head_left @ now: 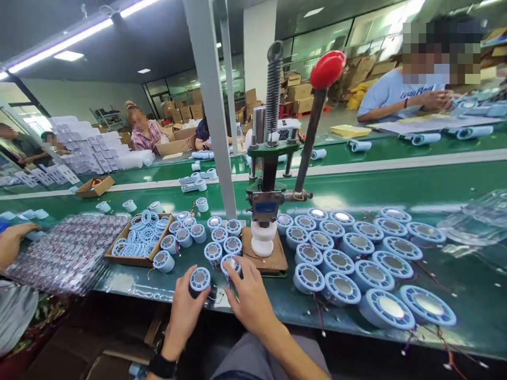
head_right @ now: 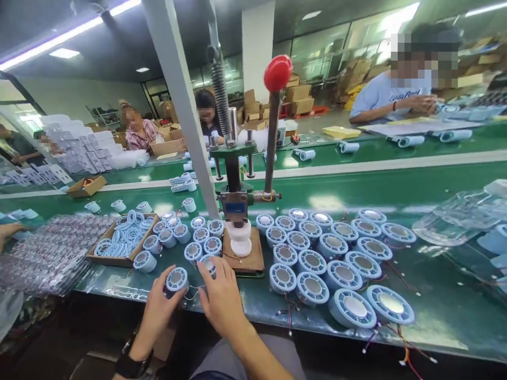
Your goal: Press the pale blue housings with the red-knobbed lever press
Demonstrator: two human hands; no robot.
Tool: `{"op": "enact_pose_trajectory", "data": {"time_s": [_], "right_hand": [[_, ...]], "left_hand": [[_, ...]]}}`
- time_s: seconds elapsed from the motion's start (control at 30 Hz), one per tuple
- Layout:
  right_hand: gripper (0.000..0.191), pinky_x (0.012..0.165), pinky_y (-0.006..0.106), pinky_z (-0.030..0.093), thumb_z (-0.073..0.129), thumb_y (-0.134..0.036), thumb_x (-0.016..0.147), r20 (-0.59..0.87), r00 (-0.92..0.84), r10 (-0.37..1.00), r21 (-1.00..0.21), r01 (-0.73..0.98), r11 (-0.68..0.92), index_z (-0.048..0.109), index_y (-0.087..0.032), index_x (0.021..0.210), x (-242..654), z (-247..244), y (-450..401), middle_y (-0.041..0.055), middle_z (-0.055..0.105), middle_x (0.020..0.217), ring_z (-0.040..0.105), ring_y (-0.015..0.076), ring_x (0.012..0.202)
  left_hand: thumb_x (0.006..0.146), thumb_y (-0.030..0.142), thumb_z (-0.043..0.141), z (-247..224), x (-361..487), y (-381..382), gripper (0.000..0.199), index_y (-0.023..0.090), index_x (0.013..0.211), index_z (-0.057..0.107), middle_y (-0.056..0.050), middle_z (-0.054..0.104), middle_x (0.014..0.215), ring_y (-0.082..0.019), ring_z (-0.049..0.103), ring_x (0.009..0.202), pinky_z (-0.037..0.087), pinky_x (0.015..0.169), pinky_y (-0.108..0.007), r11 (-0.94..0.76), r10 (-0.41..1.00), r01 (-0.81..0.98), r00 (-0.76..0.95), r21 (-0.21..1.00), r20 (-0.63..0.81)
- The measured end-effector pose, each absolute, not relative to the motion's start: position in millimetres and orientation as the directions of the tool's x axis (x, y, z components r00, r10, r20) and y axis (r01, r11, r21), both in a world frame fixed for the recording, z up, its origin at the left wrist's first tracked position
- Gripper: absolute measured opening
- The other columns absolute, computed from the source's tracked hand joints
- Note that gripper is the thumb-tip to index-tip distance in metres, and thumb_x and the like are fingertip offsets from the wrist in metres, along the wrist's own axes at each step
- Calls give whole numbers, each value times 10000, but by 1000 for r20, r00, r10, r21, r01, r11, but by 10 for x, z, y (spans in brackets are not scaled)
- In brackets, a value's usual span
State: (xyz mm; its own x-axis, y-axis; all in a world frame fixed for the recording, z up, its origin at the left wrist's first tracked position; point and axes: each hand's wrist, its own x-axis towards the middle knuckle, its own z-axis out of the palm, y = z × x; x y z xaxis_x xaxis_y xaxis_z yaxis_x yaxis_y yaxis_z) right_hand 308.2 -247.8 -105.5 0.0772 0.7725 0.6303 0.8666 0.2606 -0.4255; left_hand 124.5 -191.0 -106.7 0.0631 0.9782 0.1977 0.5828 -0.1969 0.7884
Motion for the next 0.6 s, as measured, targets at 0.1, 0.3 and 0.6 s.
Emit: {"op": "enact_pose_trajectory", "data": {"time_s": [0.1, 0.3, 0.6], "right_hand": [[616, 962, 517, 507, 719, -166, 733, 601, 81, 795, -347, 923, 168, 576, -245, 1327, 2957, -1166, -2271, 157, 505, 1335, 496, 344, 1220], [704, 956, 495, 492, 819, -301, 689, 586, 55, 808, -307, 939, 158, 564, -266, 1344, 2963, -1131, -2173, 161, 501, 1347, 500, 345, 1195], [868, 982, 522, 461, 741, -625, 715, 280, -108, 954, -369, 905, 211, 443, -255, 1441, 2915, -940, -2068, 204, 352, 1490, 454, 376, 1288]], "left_hand": [[699, 299, 693, -1107, 1221, -1778, 627, 169, 1300, 570, -145, 601, 1306, -315, 545, 1244, 408, 1088, -511, -255, 967, 569, 166, 782, 194], [897, 411, 520, -922, 1226, -1482, 586, 220, 1443, 426, -132, 398, 1530, -250, 514, 1299, 485, 1016, -405, -347, 911, 463, 374, 815, 176], [828, 454, 574, -1024, 1425, -1232, 443, 179, 1168, 642, -125, 641, 1265, -281, 567, 1216, 365, 1117, -446, -235, 913, 298, 395, 925, 104]]}}
